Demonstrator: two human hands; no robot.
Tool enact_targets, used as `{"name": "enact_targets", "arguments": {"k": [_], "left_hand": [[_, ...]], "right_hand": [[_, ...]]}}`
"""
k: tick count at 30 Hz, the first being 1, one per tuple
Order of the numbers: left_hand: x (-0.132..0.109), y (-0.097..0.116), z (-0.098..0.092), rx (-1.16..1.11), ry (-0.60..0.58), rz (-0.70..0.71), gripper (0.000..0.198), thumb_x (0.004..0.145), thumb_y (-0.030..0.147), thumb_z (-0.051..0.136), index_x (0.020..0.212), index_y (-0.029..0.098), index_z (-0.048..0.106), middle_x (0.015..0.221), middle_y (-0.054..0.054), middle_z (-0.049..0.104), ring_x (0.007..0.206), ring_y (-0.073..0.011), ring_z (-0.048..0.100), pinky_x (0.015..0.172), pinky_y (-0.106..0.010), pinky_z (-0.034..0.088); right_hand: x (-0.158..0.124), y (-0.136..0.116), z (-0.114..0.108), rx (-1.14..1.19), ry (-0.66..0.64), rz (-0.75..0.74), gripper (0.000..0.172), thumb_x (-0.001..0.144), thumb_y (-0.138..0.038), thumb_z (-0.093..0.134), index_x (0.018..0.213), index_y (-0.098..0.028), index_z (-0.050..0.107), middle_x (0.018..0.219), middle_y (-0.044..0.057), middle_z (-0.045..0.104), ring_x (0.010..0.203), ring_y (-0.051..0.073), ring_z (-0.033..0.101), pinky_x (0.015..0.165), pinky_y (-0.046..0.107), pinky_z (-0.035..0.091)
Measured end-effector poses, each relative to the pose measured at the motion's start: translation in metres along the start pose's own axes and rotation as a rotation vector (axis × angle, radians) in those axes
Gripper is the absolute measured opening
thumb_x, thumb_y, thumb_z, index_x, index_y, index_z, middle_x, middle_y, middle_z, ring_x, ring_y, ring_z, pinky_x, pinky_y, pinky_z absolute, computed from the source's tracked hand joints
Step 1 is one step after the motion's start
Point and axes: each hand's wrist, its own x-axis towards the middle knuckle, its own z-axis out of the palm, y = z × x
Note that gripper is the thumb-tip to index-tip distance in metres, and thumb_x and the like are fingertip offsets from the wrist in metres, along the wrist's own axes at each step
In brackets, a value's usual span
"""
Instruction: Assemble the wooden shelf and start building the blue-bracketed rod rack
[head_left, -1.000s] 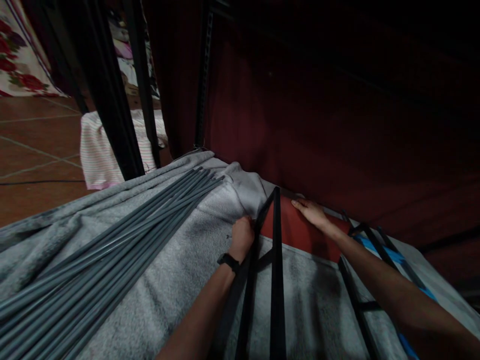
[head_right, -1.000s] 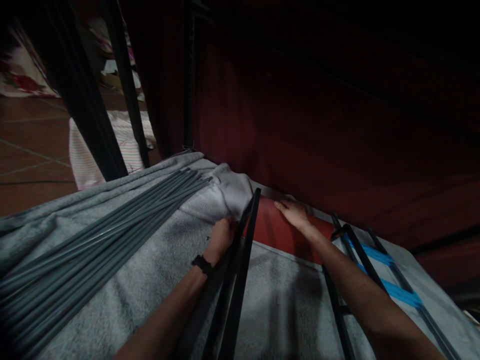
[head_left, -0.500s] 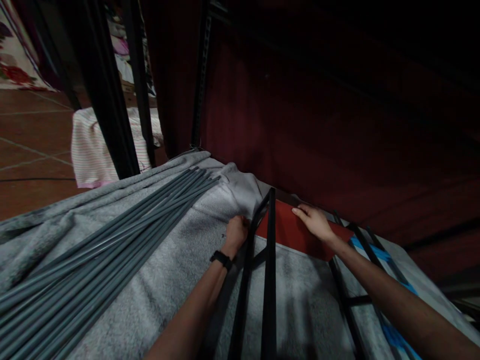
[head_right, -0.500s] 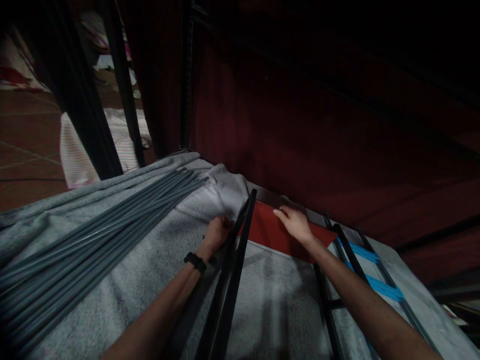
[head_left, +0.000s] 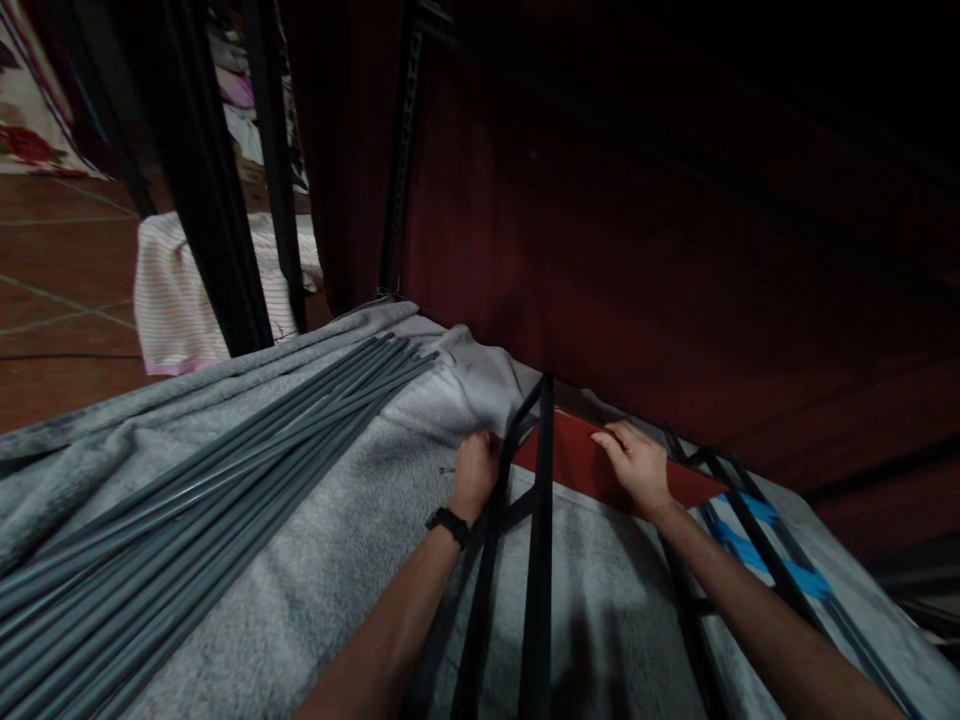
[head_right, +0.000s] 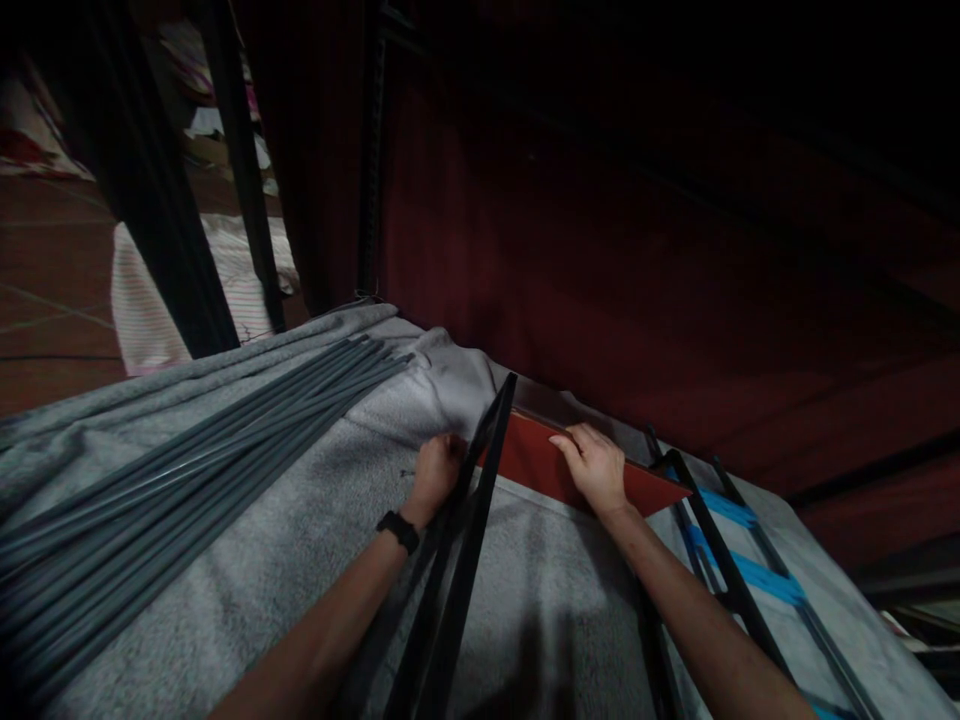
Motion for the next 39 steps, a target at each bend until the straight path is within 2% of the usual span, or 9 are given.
{"name": "enact_targets", "arguments": {"k": [8,14,18,26,32,36,39], "left_hand": [[-0.003,-0.001,0.003,0.117,-0.007,-0.023,0.028,0.089,0.016,0.042,0.088,0.015,0.070,0.089,-0.012,0.072,0.085,-0.0215,0.066,0.069,-0.027,0.042],[-0.003,0.006,-0.007,0.166,-0.069,-0.031,0.027,0.087,0.013,0.044,0.097,0.014,0.069,0.093,-0.013,0.071,0.089,-0.0215,0.066,0.074,-0.027,0.044],[-0.004,0.007,-0.008,0.207,-0.083,-0.007,0.027,0.087,0.012,0.044,0.096,0.014,0.069,0.094,-0.014,0.070,0.091,-0.0223,0.066,0.078,-0.028,0.044],[-0.006,0.000,-0.006,0.153,-0.099,0.014,0.023,0.085,0.012,0.046,0.092,0.015,0.068,0.093,-0.011,0.070,0.090,-0.0201,0.064,0.078,-0.027,0.044],[-0.005,-0.006,-0.002,0.099,-0.069,0.155,0.027,0.081,0.004,0.045,0.089,0.014,0.068,0.097,-0.011,0.069,0.095,-0.0198,0.063,0.083,-0.027,0.043],[0.003,-0.009,-0.009,-0.043,-0.120,0.061,0.027,0.082,0.010,0.052,0.105,0.014,0.065,0.095,-0.010,0.071,0.088,-0.0178,0.065,0.078,-0.024,0.045],[0.004,-0.010,-0.010,-0.080,-0.096,0.049,0.025,0.082,0.009,0.053,0.103,0.014,0.066,0.095,-0.009,0.071,0.087,-0.0173,0.064,0.078,-0.024,0.044]], "right_hand": [[-0.004,-0.005,0.002,-0.048,-0.025,0.014,0.044,0.093,-0.056,0.041,0.087,-0.020,0.065,0.088,0.007,0.069,0.084,0.021,0.064,0.074,0.029,0.042],[0.000,-0.007,-0.001,-0.053,-0.107,0.049,0.045,0.093,-0.057,0.037,0.092,-0.022,0.064,0.092,0.006,0.069,0.086,0.022,0.064,0.074,0.030,0.043],[0.006,-0.005,-0.001,-0.055,-0.141,0.110,0.046,0.092,-0.059,0.036,0.094,-0.022,0.064,0.094,0.005,0.069,0.087,0.023,0.064,0.073,0.031,0.042],[0.015,0.001,0.000,-0.002,-0.217,0.199,0.045,0.090,-0.061,0.039,0.097,-0.024,0.065,0.097,0.005,0.070,0.089,0.023,0.064,0.074,0.031,0.043],[0.015,0.001,0.001,-0.003,-0.203,0.191,0.046,0.089,-0.061,0.040,0.094,-0.023,0.066,0.092,0.005,0.070,0.086,0.023,0.063,0.072,0.030,0.042],[0.017,0.001,0.001,-0.008,-0.202,0.175,0.046,0.089,-0.060,0.039,0.091,-0.023,0.066,0.088,0.005,0.070,0.081,0.022,0.063,0.069,0.030,0.040],[0.018,0.001,0.002,-0.002,-0.196,0.183,0.046,0.089,-0.060,0.039,0.091,-0.023,0.066,0.089,0.005,0.070,0.081,0.021,0.063,0.069,0.029,0.040]]}}
